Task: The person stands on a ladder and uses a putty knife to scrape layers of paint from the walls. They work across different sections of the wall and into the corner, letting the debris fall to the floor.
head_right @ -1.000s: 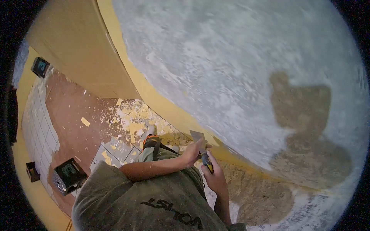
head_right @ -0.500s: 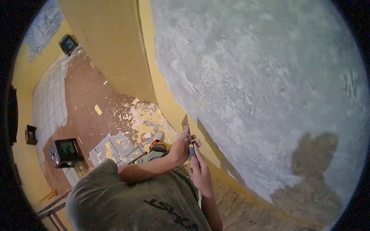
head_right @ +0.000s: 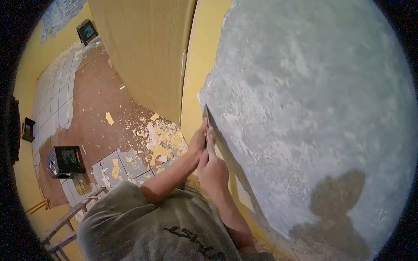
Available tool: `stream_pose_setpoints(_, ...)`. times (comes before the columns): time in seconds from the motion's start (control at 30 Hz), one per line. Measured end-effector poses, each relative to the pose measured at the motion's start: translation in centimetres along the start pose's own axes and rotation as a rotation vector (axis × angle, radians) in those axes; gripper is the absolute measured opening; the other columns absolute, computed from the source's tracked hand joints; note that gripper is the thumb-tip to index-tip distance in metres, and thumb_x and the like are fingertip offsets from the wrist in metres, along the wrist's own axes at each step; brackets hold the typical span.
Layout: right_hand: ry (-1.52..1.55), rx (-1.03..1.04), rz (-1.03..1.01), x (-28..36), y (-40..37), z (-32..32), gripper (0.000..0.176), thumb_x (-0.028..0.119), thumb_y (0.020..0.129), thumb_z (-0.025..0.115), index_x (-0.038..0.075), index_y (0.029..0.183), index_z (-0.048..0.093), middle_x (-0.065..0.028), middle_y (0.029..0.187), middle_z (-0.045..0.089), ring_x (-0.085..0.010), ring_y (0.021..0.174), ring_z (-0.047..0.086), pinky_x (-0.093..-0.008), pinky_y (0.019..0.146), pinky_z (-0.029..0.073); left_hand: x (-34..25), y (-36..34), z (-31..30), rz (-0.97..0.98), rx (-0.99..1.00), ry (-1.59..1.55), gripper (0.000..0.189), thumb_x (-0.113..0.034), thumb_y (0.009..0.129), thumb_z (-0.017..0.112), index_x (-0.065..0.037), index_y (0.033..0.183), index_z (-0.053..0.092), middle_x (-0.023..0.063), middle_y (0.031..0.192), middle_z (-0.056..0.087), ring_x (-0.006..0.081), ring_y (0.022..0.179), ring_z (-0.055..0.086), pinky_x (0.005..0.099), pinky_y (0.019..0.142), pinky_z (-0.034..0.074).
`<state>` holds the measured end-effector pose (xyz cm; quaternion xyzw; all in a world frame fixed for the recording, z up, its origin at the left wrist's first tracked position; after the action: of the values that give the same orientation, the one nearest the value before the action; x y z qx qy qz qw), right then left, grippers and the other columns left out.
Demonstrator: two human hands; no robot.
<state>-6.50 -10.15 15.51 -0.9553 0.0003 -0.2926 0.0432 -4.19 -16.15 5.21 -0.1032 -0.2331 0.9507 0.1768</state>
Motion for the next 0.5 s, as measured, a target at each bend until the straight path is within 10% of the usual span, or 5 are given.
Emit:
stream_pose_setpoints(0.13,0.064,-0.045,-0.041,3.4,-0.6,0.4,0.052,0.021,0.088,0.038,0.009,0.136,0.024,-0.0219,0.065,0.058,-0.0381,0.054,0.056,-0.046,0.05,0.045,-0.2,-0.8,-1.7,-0.237,-0.086,0.017,0.029,-0.036,0.087,0.053,-0.011,0.076,0.045,-0.0002,0.059,0.047,0.0079,0.048,0.044,0.0186,0.042,0.04)
stream_pose_setpoints(0.33,-0.139,0.144,0.017,4.2,3.6,2.7,0.057,0.018,0.087,0.039,0.005,0.137,0.017,-0.0246,0.07,0.06,-0.037,0.057,0.059,-0.0466,0.051,0.046,-2.6,1.8,-1.7,-0.229,-0.148,-0.213,0.022,-0.032,0.085,0.057,-0.013,0.083,0.046,-0.0012,0.058,0.048,0.0053,0.042,0.044,0.0152,0.038,0.04)
stream_pose_setpoints(0.4,-0.046,0.17,0.103,3.8,2.1,2.9,0.056,0.019,0.088,0.036,0.009,0.139,0.016,-0.0217,0.103,0.057,-0.0405,0.062,0.057,-0.0465,0.056,0.045,-2.2,0.5,-1.6,-0.236,-0.128,-0.095,0.025,-0.033,0.086,0.056,-0.011,0.08,0.045,-0.0018,0.056,0.047,0.0055,0.043,0.046,0.0155,0.038,0.04)
stream_pose_setpoints(0.5,-0.176,0.22,0.093,3.7,5.9,4.6,0.059,0.019,0.087,0.039,0.006,0.138,0.012,-0.0236,0.083,0.058,-0.0403,0.061,0.058,-0.0476,0.054,0.046,-3.6,4.5,-2.7,-0.235,-0.127,-0.201,0.025,-0.034,0.086,0.056,-0.012,0.079,0.045,-0.0027,0.054,0.046,0.0054,0.043,0.045,0.0157,0.037,0.04)
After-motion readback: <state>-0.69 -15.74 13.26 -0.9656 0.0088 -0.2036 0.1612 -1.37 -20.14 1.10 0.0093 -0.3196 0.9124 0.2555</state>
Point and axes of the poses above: each hand's wrist, its own y-axis towards the middle knuckle, its own z-axis out of the palm, x = y × z, the point moved 10 cm from there along y, towards the middle knuckle
